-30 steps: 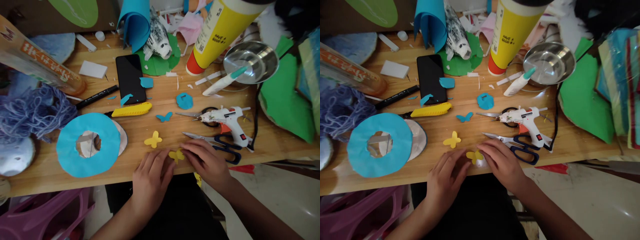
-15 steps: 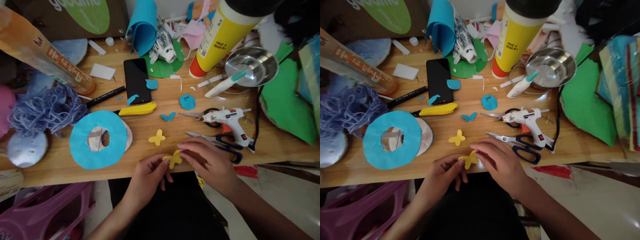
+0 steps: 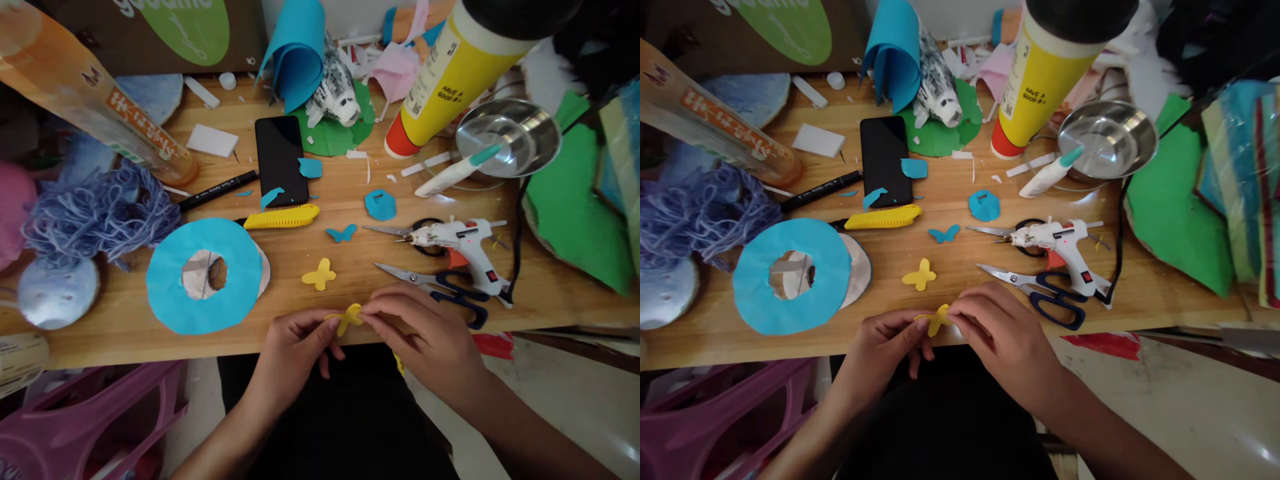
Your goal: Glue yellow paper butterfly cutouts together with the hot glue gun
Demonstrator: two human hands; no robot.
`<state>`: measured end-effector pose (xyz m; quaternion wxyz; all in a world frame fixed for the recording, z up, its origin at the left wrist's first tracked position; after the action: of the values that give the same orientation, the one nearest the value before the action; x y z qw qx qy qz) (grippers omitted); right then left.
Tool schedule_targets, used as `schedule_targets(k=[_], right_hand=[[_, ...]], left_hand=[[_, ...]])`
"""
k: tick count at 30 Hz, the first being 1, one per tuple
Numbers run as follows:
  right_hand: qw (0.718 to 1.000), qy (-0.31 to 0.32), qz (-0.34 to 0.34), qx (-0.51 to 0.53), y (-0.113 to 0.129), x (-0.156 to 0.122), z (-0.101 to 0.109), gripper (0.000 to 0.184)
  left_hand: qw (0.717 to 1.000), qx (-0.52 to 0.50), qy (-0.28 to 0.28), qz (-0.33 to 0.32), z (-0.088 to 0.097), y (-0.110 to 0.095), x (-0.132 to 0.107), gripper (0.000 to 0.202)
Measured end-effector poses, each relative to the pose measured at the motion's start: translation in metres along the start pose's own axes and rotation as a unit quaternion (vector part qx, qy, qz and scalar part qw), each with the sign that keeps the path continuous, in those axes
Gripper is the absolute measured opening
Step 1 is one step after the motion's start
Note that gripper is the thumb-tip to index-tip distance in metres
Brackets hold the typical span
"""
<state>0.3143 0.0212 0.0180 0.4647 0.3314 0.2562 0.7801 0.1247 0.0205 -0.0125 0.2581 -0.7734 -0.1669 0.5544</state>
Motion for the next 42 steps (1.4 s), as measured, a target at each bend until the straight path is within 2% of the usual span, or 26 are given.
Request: schedule_targets(k=[7,14,19,29,35,42], right_hand=[[0.999,0.037,0.016,-0.025,-0.003,0.005,0.004,0.024],[0.999,0.048,0.015,-0.018,0.0,0.01,0.004,0.016],[0.998,0.068,0.0,-0.005,0.0,0.012,0.002,0.014],[0.996,0.044,-0.074,0.024,-0.003,0.015,0.002,0.008],[0.988,0.051,-0.121,0.084,-0.005,0.015,0.003,0.007],[0.972,0.024,-0.19,0.138,-0.005,0.014,-0.001,0.008]], left_hand=[[0.998,-0.033,-0.038,-0.026,0.003,-0.002,-0.001,0.034],[0.999,-0.015,-0.031,-0.02,0.006,-0.003,-0.002,0.03],[0.998,-0.045,-0.026,-0.02,0.005,-0.002,-0.001,0.031],[0.993,-0.115,-0.019,-0.028,-0.001,0.009,0.004,0.029],[0.99,-0.127,-0.044,-0.053,-0.001,0.011,0.003,0.029],[0.985,-0.14,-0.063,-0.081,-0.005,0.014,0.003,0.028]])
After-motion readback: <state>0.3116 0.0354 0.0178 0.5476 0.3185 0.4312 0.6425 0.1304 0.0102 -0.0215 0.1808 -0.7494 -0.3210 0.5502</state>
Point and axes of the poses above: each hand's wrist, its own x-axis towards the middle knuckle, its own z-axis out of the back of the hand, y = z × x, the point moved 2 cm from there along x, towards the middle knuckle, and after that the axes turned 9 degrees about z, right-handed, at the moved point
